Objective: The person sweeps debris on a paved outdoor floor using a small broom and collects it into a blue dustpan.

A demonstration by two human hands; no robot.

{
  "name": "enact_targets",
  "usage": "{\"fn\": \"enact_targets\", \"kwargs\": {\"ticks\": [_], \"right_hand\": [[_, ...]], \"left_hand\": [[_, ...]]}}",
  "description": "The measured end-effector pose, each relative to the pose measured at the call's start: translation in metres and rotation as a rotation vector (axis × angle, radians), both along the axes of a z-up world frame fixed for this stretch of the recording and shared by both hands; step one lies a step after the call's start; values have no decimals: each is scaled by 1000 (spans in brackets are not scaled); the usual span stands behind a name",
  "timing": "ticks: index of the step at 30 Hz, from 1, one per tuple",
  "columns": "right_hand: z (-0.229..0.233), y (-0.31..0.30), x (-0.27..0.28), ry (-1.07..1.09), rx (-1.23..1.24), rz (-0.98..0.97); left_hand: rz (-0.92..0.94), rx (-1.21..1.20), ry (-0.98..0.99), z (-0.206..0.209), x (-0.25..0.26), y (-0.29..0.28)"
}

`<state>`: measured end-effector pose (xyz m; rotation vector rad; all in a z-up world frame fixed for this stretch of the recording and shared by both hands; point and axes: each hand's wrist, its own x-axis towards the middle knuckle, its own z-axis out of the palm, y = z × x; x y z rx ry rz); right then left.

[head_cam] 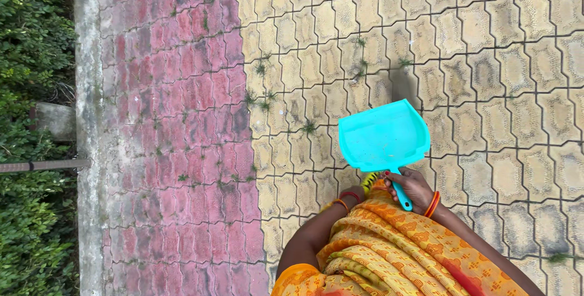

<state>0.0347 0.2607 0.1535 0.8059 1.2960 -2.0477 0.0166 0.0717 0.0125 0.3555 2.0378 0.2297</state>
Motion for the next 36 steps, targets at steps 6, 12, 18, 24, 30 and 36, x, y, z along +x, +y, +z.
{"fn": "enact_targets", "kwargs": {"ticks": [6,12,18,24,30,36], "right_hand": [[10,2,-24,-17,0,28],[16,-8,-46,16,-11,121],[27,-12,-71,-64,91,2],[39,-29,-96,-28,102,-154],[37,-65,-124,-67,77,-207],[36,-104,-162,-70,111,-184]], "left_hand": [[57,41,-31,11,-21,6],[463,-40,53,37,-52,-94],[852,-31,387,20,-145,-185],[1131,15,350,6,-269,-215],[844,83,244,-18,-282,-161],[91,80,146,-8,-224,-117]]}}
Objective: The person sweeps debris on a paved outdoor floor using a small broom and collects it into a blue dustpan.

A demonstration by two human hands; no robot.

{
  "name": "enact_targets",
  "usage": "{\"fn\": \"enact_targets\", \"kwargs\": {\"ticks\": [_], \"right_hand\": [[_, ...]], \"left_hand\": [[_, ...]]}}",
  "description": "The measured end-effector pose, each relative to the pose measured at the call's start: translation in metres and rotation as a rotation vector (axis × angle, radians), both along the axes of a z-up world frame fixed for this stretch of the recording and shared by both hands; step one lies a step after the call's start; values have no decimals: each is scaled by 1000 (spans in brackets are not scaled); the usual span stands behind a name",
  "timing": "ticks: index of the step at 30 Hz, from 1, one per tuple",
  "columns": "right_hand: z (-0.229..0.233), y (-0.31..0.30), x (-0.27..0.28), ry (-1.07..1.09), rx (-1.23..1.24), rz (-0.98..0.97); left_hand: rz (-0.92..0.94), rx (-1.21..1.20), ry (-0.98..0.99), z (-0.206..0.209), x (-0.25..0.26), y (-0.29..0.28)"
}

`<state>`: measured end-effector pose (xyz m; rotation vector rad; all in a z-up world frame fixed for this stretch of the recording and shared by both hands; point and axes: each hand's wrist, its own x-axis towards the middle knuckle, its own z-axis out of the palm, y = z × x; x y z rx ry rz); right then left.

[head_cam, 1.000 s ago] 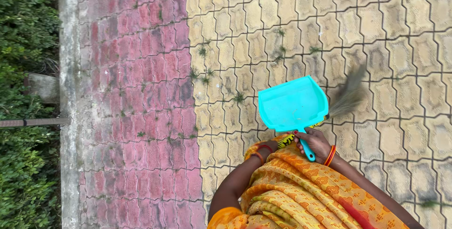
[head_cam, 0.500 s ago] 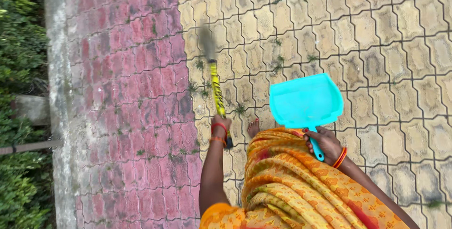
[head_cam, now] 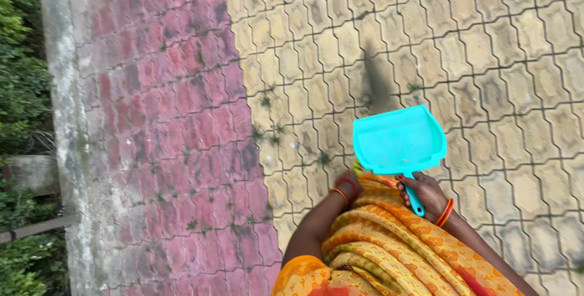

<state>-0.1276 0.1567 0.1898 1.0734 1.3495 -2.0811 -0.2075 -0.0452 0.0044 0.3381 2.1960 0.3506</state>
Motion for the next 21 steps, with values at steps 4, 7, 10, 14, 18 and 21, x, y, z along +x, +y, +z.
{"fn": "enact_targets", "kwargs": {"ticks": [4,7,10,14,18,21], "right_hand": [[-8,-22,-19,3,12,48],[-16,-30,-26,-7,6,64],[-19,-33,-35,-18,-3,60],[-23,-37,-49,-8,-2,105],[-20,-36,-67,-40,-2,132],[-12,-29,-83,17,-12,210]], "left_hand": [[-202,-71,-123,5,-10,-3],[-213,13,-188,4,-21,-32],[-64,101,-34,6,-28,-70],[382,51,38,8,-46,-116],[755,84,133,13,-84,-153],[861,-23,215,19,-121,-169]]}}
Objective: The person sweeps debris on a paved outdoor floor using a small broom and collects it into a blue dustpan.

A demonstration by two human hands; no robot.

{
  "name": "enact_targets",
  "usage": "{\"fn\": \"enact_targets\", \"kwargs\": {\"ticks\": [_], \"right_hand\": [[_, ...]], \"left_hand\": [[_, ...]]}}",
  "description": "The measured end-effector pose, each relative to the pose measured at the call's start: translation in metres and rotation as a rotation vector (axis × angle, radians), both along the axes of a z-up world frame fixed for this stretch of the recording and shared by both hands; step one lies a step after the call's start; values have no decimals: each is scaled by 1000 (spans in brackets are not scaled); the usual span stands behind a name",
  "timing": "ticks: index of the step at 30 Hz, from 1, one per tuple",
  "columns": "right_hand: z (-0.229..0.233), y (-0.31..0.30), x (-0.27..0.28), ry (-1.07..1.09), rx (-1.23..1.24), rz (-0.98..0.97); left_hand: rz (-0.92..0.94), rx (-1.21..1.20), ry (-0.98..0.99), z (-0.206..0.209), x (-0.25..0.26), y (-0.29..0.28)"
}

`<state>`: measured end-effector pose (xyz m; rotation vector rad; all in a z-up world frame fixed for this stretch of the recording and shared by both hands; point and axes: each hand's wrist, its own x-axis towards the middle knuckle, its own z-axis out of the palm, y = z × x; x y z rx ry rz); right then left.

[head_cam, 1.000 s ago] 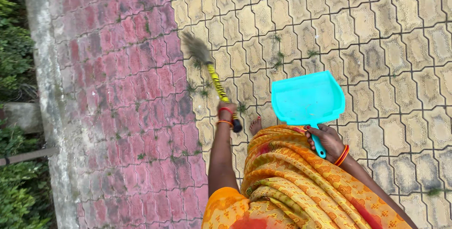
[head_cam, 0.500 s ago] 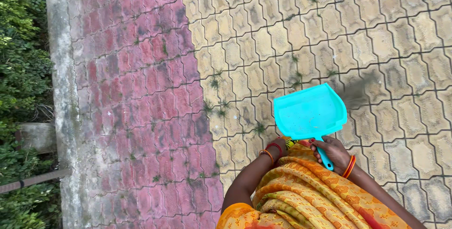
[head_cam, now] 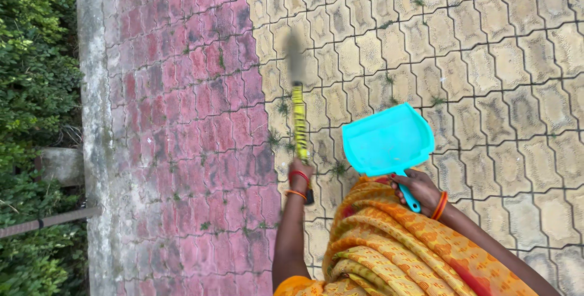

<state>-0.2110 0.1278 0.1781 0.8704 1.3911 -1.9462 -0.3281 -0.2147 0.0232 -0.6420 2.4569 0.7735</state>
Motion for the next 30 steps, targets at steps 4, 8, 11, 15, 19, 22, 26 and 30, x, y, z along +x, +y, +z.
{"fn": "enact_targets", "kwargs": {"ticks": [4,8,11,15,19,22,26,30], "right_hand": [[7,18,-26,41,-29,18],[7,40,-43,62,-38,44],[4,60,-54,61,-51,55],[-5,83,-65,62,-93,50],[-12,104,-74,44,-104,16],[-13,119,-81,47,-133,13],[-8,138,-92,73,-141,51],[-4,151,-101,64,-127,102]], "left_hand": [[322,79,-57,11,-36,3],[178,1,-76,8,-46,42],[-43,59,2,-2,-11,101],[-434,44,-182,2,21,194],[-780,29,-323,14,26,272],[-812,64,-250,13,19,290],[-836,14,-222,4,3,280],[-591,56,-96,6,1,242]]}}
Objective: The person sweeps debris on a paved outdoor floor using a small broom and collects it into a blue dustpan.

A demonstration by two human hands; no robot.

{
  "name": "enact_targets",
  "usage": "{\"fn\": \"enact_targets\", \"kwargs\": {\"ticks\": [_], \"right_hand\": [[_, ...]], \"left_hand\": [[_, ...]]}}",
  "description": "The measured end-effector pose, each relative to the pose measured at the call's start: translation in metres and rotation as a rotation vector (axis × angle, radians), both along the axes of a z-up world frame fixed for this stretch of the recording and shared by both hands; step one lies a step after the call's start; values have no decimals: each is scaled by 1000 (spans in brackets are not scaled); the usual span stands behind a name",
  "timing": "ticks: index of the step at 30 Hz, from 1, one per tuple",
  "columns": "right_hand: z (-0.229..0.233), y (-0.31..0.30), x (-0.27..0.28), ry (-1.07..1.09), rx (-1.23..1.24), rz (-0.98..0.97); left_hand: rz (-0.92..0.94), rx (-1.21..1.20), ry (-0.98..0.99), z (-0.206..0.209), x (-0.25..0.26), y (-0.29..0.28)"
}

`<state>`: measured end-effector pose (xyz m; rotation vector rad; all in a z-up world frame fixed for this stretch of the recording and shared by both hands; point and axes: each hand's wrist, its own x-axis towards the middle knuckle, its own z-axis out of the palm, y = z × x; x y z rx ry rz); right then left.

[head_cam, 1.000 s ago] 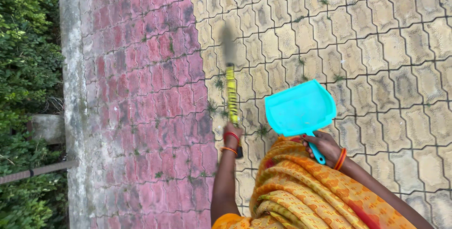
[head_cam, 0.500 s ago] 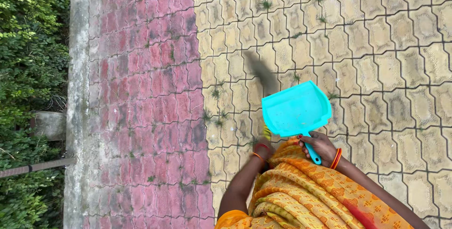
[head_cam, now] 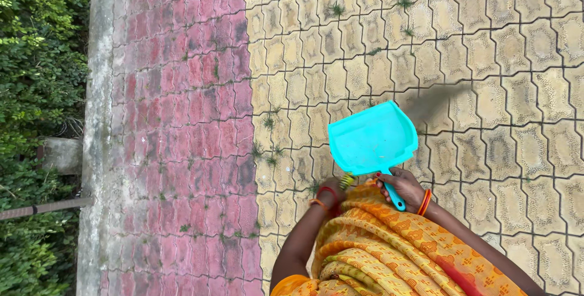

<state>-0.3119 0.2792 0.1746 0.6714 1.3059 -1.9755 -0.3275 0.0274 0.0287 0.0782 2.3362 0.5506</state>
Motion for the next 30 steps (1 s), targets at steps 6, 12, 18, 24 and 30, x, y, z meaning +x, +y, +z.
{"fn": "enact_targets", "kwargs": {"ticks": [6,12,18,24,30], "right_hand": [[1,22,-8,6,-9,-14],[-4,39,-12,-25,13,-95],[-7,41,-17,-41,44,-112],[0,30,-35,-35,82,-182],[11,1,-64,-54,86,-178]], "left_hand": [[575,116,140,6,-27,-45],[1004,82,6,13,-112,-74],[756,12,-18,-2,-128,-48],[-606,-434,17,-23,-95,57],[-207,44,-251,-20,-95,74]]}}
